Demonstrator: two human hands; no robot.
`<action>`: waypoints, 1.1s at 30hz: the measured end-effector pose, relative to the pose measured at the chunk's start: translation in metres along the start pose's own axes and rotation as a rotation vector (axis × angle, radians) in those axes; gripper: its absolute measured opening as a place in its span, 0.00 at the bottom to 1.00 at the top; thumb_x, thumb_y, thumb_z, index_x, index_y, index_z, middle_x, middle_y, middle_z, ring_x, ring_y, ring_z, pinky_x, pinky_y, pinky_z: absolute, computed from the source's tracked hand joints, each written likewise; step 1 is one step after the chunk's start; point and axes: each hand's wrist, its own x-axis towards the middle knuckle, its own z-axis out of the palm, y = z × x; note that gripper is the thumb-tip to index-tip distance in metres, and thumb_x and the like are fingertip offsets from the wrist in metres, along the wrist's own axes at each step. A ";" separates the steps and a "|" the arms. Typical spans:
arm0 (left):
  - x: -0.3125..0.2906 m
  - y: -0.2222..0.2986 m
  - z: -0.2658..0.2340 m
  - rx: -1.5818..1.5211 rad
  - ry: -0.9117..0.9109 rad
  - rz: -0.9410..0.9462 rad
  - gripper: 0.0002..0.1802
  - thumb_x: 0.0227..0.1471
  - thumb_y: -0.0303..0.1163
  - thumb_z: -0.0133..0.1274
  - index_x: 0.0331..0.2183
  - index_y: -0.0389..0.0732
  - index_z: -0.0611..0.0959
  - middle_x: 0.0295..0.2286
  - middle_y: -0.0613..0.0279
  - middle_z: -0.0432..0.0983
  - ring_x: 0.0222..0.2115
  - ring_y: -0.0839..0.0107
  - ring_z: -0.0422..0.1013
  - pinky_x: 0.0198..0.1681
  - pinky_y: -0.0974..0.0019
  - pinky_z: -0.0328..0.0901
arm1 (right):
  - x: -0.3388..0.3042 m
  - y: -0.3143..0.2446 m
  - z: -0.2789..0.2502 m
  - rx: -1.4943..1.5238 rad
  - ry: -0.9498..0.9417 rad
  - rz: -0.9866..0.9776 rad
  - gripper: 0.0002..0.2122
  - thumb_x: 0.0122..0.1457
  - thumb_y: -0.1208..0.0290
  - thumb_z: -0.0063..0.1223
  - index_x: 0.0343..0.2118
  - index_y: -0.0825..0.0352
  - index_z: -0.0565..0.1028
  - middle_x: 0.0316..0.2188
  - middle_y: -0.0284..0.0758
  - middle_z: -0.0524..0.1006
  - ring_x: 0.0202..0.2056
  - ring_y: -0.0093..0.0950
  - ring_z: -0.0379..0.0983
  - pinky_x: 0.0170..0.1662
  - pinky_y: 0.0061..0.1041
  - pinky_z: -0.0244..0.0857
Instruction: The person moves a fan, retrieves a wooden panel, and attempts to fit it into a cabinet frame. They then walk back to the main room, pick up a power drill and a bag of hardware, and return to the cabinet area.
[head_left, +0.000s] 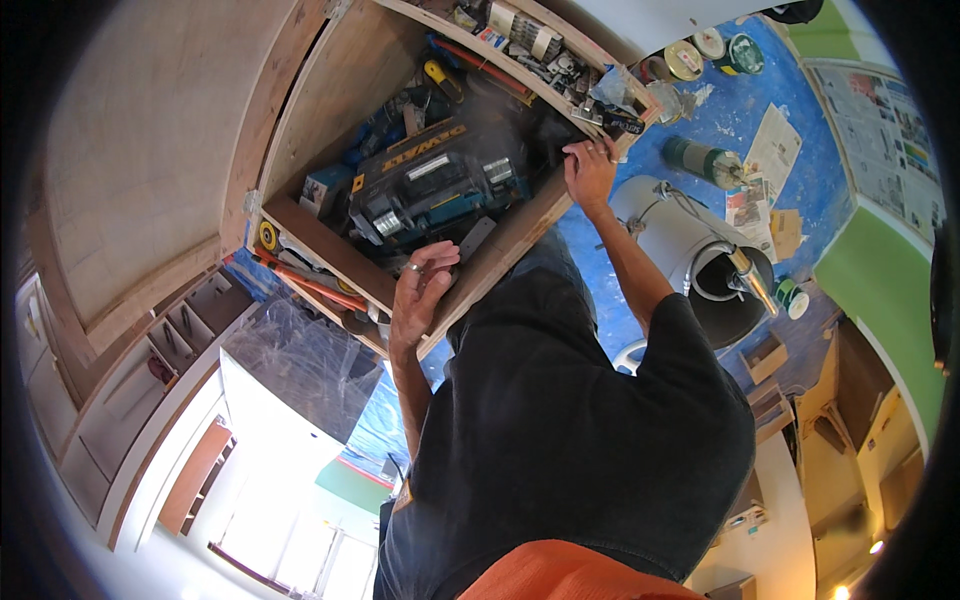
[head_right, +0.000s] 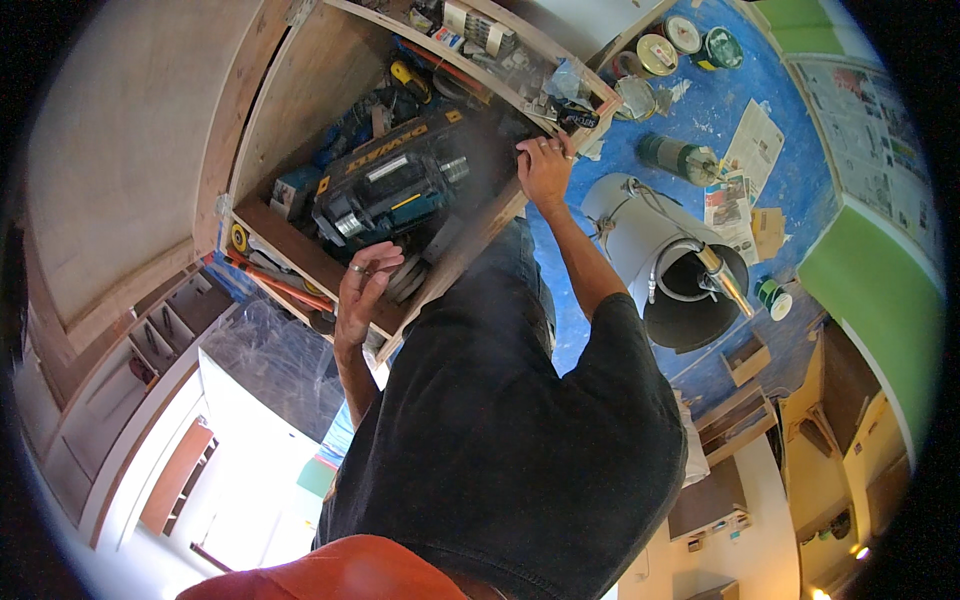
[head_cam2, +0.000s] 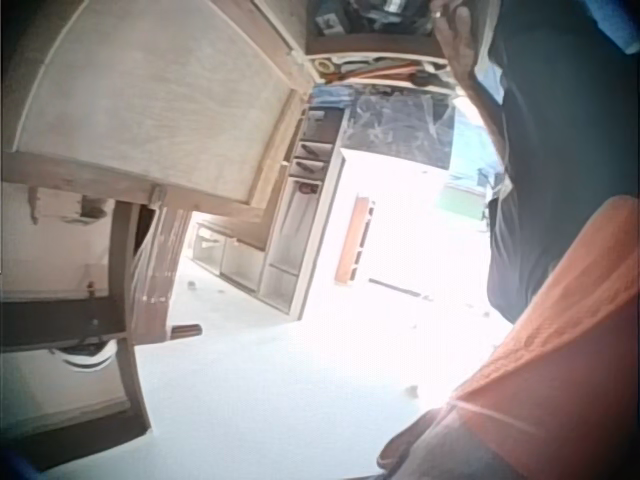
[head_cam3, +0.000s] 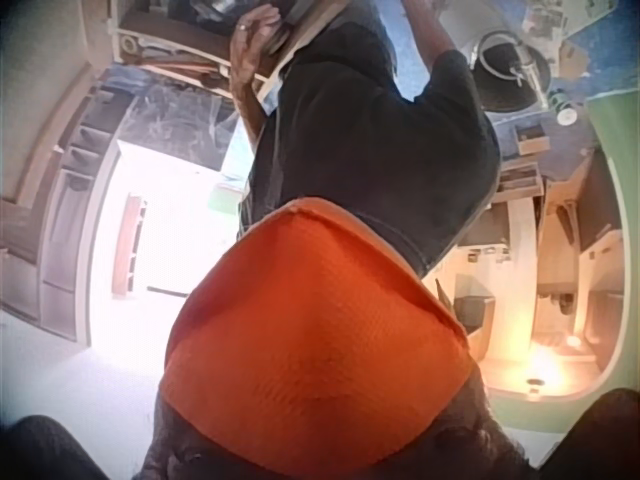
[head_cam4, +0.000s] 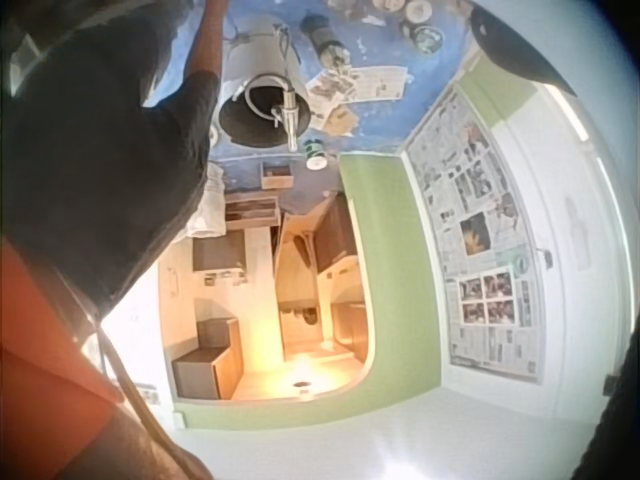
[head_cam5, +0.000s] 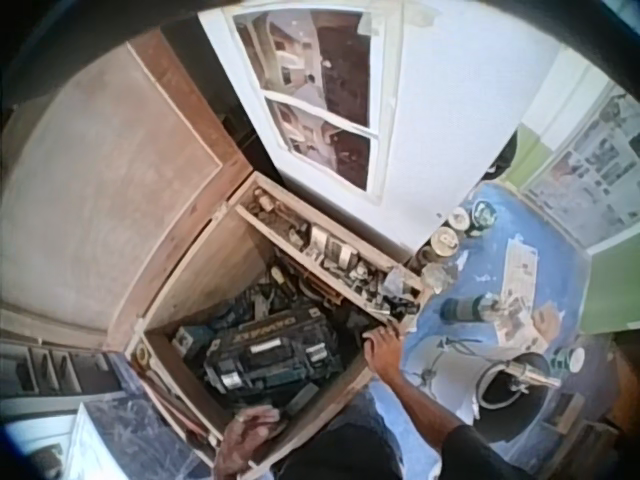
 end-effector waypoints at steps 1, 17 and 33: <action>0.002 0.001 0.000 0.009 -0.004 -0.004 0.23 0.57 0.31 0.51 0.53 0.36 0.71 0.48 0.55 0.71 0.51 0.66 0.67 0.57 0.61 0.58 | 0.000 0.000 0.000 0.005 -0.005 0.002 0.04 0.47 0.74 0.54 0.27 0.58 0.75 0.25 0.33 0.74 0.34 0.34 0.71 0.57 0.39 0.55; 0.022 0.011 -0.004 0.048 -0.033 -0.004 0.23 0.57 0.31 0.50 0.54 0.36 0.71 0.49 0.55 0.71 0.51 0.65 0.67 0.56 0.61 0.60 | 0.002 0.000 -0.003 0.024 -0.025 0.028 0.04 0.47 0.75 0.55 0.28 0.58 0.75 0.26 0.31 0.74 0.35 0.33 0.72 0.57 0.40 0.54; 0.018 0.016 0.002 0.075 -0.043 0.008 0.23 0.59 0.34 0.49 0.54 0.36 0.71 0.49 0.54 0.70 0.51 0.64 0.67 0.56 0.61 0.60 | 0.001 0.000 -0.003 0.017 -0.037 0.044 0.04 0.48 0.73 0.54 0.28 0.58 0.76 0.27 0.32 0.76 0.36 0.33 0.72 0.58 0.39 0.54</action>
